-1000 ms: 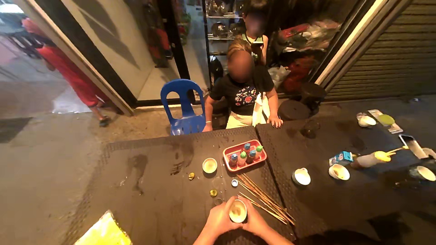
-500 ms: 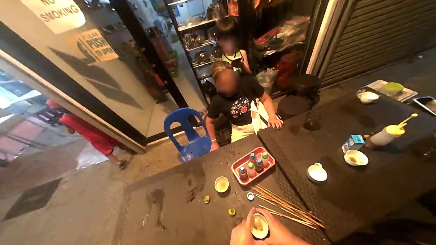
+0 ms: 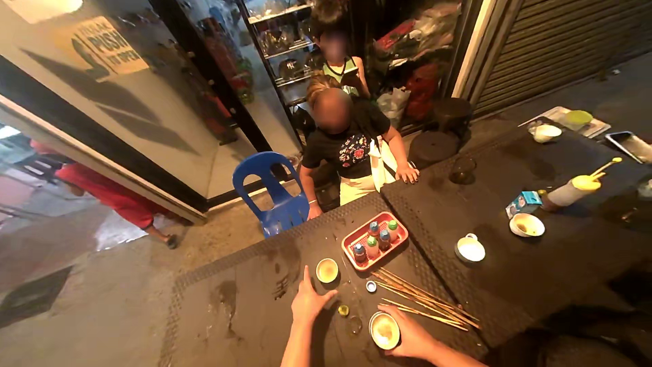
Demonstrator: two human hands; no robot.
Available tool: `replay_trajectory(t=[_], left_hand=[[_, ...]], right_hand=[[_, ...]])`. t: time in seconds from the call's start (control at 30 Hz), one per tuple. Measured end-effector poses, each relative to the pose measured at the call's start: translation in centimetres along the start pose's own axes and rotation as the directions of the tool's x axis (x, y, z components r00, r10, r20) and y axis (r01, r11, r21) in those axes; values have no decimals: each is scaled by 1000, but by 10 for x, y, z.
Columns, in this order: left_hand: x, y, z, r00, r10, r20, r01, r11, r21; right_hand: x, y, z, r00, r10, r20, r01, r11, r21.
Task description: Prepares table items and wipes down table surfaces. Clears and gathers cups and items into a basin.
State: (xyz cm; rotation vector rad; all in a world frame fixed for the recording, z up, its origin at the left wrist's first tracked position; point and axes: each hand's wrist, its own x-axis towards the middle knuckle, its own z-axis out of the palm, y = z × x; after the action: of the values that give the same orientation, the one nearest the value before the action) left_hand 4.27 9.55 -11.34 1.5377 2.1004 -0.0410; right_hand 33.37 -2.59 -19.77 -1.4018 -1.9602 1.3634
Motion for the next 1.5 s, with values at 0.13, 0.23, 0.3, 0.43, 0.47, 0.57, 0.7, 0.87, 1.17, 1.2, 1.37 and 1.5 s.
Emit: replay_trajectory(t=[0.13,0.23,0.3,0.43,0.47,0.57,0.7,0.87,1.17,1.2,1.37,1.5], left_hand=[[20,5,0,994,-27,104,13,991,132],[29,10,4,994,4,109,-21,987,158],[32,12,9,995,14,94,-28,989,148],[36,15,13,998,6,70,-14,993,116],[36,16,13,998,12,69,-19,994,110],[38,19,12,996,31,84,-40,994,104],[43,19,17,997,48,65,-54,994,99],[42,16,18,995,90,50,-94,992,84],[5,28,-12,970,225,94,-232,970,76],[-2,31,-17,963,256,83,-261,963,61],[-30,29,-13,923,385,-1,-384,922,42],[-60,47,-27,914,387,123,-400,910,107]], right_hand=[[-2,-3,-1,1000,18,9,-18,1000,-4],[0,0,1,1000,-1,-3,1,1000,0],[0,2,2,1000,-7,-1,7,1000,-5],[0,12,8,999,-34,-36,33,999,-26],[0,10,7,999,-32,-32,31,999,-24],[-1,3,1,1000,5,9,-4,999,-32],[-3,-3,-3,1000,9,18,-8,1000,-30],[-6,-4,0,1000,-11,-25,10,1000,-18],[7,-17,3,996,62,-57,-64,998,-26],[10,-18,2,996,52,-69,-54,998,-18],[18,-18,11,997,28,-75,-30,999,-25],[22,-22,8,996,4,-94,-4,1000,2]])
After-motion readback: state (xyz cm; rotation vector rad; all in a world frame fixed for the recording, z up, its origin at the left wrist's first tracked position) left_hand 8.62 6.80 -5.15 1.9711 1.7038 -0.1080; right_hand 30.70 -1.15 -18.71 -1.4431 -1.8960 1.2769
